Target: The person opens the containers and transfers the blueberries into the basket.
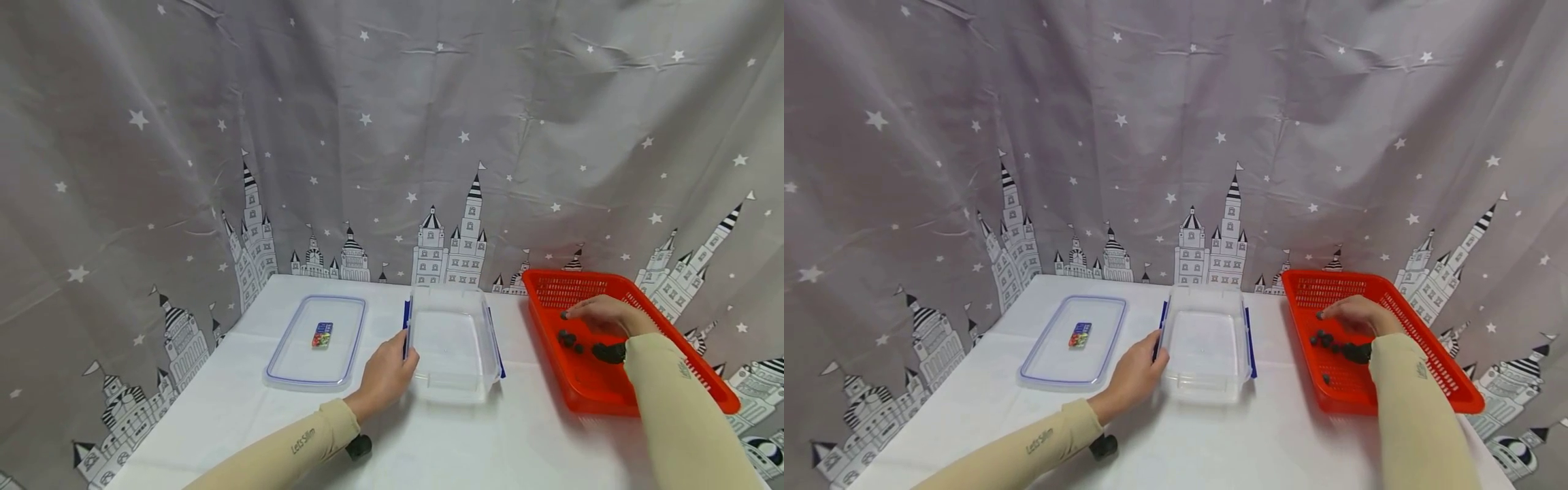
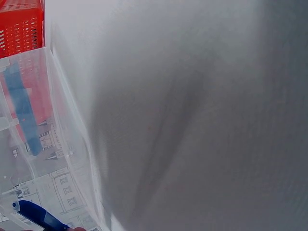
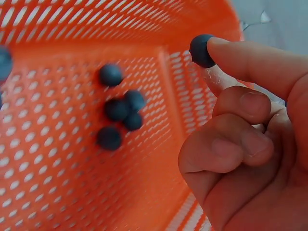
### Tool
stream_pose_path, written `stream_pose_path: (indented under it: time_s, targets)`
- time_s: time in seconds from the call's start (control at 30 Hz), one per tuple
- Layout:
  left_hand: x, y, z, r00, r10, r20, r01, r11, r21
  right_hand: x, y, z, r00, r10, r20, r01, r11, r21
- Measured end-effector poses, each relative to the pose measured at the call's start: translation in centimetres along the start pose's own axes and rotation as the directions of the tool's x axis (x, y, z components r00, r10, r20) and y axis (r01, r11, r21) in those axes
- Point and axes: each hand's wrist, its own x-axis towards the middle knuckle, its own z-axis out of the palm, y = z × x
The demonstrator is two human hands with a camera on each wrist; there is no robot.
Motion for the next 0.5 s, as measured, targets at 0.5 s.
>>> stream_pose_path:
  time_s: [0.5]
  targets:
    - [0.0, 0.3, 0.0, 1.000, -0.018, 0.004, 0.018, 0.999, -0.028, -0.3, 3.4, 0.7, 0.994, 0.084, 0.070, -0.085, 0.996, 0.020]
